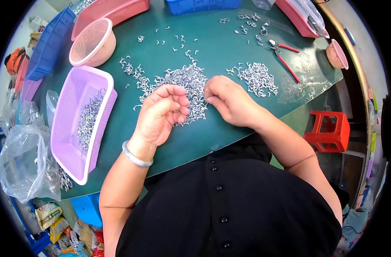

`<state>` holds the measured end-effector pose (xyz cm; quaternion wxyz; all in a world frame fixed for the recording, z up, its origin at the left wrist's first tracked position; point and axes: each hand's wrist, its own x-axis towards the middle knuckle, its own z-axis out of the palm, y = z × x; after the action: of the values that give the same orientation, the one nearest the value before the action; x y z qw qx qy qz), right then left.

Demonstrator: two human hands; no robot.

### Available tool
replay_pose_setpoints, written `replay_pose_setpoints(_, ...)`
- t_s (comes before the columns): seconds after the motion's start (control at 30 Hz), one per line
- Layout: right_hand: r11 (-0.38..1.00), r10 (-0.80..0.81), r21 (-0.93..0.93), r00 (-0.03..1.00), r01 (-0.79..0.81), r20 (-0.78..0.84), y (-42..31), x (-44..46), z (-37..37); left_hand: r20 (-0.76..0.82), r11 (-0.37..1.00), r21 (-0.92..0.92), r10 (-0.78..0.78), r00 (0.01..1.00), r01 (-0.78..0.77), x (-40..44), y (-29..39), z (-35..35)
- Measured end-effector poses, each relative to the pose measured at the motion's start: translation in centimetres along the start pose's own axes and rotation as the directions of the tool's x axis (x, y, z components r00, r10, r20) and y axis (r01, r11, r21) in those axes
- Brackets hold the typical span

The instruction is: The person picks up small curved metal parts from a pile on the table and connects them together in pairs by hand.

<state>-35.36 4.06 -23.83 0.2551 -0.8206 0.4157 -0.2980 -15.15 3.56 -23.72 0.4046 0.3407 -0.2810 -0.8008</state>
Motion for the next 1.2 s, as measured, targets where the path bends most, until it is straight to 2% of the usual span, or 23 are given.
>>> replay_pose_setpoints(0.07,0.979,0.109,0.169,0.994,-0.110,0.017,-0.5,0.0,-0.2,-0.011,0.996,0.071,-0.049,0.999,0.050,0.0,-0.4,0.0)
replay_pose_setpoints(0.17,0.935,0.113,0.339,0.994,-0.106,-0.001,-0.4,0.0,0.2,-0.011,0.985,0.135,-0.107,0.994,0.108,-0.3,-0.4,0.5)
replay_pose_setpoints(0.27,0.907,0.019,0.420,0.999,0.000,-0.042,-0.3,0.0,0.8,-0.032,0.978,0.162,-0.125,0.992,0.128,-0.5,-0.5,1.0)
replay_pose_setpoints(0.37,0.893,0.060,0.446,0.998,-0.062,0.018,-0.6,0.0,0.7,-0.035,0.980,0.153,-0.122,0.992,0.125,-0.4,-0.8,0.7)
replay_pose_setpoints(0.67,0.955,-0.092,0.267,0.985,0.130,-0.148,-1.1,0.5,1.2,-0.041,0.973,0.168,-0.150,0.988,0.155,-0.6,-0.9,0.8)
replay_pose_setpoints(0.77,0.951,-0.053,0.292,0.987,0.096,-0.152,-1.2,0.5,1.2,-0.023,0.978,0.138,-0.153,0.988,0.155,-0.5,-1.0,0.6)
replay_pose_setpoints(0.97,0.882,0.074,0.471,0.984,0.010,-0.159,-0.6,0.3,1.6,-0.009,0.983,0.130,-0.129,0.992,0.129,-0.5,-1.2,0.3)
replay_pose_setpoints(1.2,0.868,0.089,0.497,0.982,0.004,-0.164,-0.5,0.3,1.6,0.019,0.987,0.133,-0.090,0.996,0.087,-0.5,-1.1,0.2)
